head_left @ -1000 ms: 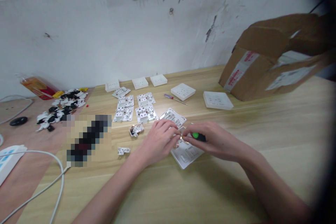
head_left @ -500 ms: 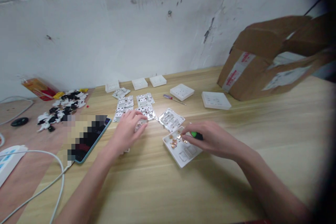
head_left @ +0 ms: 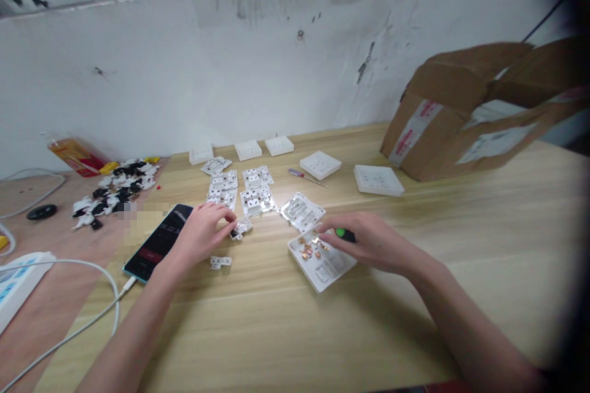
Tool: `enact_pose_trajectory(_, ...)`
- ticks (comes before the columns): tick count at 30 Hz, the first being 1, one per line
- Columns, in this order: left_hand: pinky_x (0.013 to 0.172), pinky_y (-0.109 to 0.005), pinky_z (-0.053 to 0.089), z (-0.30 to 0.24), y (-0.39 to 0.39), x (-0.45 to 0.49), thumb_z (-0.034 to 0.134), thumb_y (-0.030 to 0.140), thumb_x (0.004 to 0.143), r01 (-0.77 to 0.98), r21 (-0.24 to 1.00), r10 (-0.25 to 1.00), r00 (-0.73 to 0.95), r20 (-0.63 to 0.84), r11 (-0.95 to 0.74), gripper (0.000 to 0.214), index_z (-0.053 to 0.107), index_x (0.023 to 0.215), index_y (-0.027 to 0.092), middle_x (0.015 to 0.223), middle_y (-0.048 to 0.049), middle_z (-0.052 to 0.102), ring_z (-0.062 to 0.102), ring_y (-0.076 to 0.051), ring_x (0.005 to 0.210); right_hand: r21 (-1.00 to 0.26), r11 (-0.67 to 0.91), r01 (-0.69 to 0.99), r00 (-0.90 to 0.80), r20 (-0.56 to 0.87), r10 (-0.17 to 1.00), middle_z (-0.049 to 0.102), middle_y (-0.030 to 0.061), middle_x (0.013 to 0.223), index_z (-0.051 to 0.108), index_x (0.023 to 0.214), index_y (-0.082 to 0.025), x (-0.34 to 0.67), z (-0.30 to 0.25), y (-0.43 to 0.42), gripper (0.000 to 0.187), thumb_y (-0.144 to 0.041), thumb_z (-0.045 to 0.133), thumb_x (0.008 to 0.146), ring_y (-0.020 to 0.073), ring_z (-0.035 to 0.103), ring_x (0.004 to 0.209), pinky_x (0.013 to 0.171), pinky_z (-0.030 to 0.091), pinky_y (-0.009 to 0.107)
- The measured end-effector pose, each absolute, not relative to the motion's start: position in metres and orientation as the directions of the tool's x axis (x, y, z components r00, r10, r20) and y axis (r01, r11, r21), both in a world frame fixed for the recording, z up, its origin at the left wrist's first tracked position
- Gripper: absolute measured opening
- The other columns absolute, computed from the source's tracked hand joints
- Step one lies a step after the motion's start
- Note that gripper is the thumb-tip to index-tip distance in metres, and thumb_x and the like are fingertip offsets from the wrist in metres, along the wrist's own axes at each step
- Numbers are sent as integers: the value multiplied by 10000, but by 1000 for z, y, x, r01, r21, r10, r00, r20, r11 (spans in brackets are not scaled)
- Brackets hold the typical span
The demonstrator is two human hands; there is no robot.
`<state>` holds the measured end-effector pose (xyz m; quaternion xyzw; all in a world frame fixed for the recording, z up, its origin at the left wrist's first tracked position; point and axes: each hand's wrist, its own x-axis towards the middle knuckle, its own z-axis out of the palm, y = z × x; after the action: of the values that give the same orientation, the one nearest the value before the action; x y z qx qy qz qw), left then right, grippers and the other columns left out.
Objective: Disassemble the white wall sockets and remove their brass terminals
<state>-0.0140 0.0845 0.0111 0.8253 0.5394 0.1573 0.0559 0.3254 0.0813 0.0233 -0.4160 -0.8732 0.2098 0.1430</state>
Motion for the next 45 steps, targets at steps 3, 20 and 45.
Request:
enact_pose_trajectory(3, 824, -370, 441, 16, 80, -18, 585, 280, 877, 837, 371, 909, 318, 268, -402, 101, 655, 857, 211, 905, -22, 707, 628, -222, 891, -494, 560, 665, -609, 75, 790, 730, 34, 949, 704, 989, -249, 325, 22, 82, 273, -403, 485, 935, 169, 649, 840, 719, 431, 270)
enact_pose_trajectory(20, 781, -285, 466, -3, 36, 18, 572, 167, 880, 544, 755, 919, 338, 202, -366, 42, 605, 897, 186, 881, -24, 645, 618, -169, 864, -813, 573, 100, -467, 470, 749, 514, 19, 852, 537, 1241, -293, 291, 121, 46, 422, -216, 597, 831, 140, 481, 646, 489, 401, 259)
enact_pose_trajectory(45, 1092, -504, 259, -14, 38, 7, 578, 333, 901, 754, 347, 830, 499, 251, -558, 157, 644, 1011, 244, 1100, -51, 595, 495, -236, 1123, -726, 642, 248, 7, 664, 748, 566, -17, 798, 543, 1000, -231, 223, 57, 86, 160, -311, 617, 884, 111, 553, 683, 567, 442, 247)
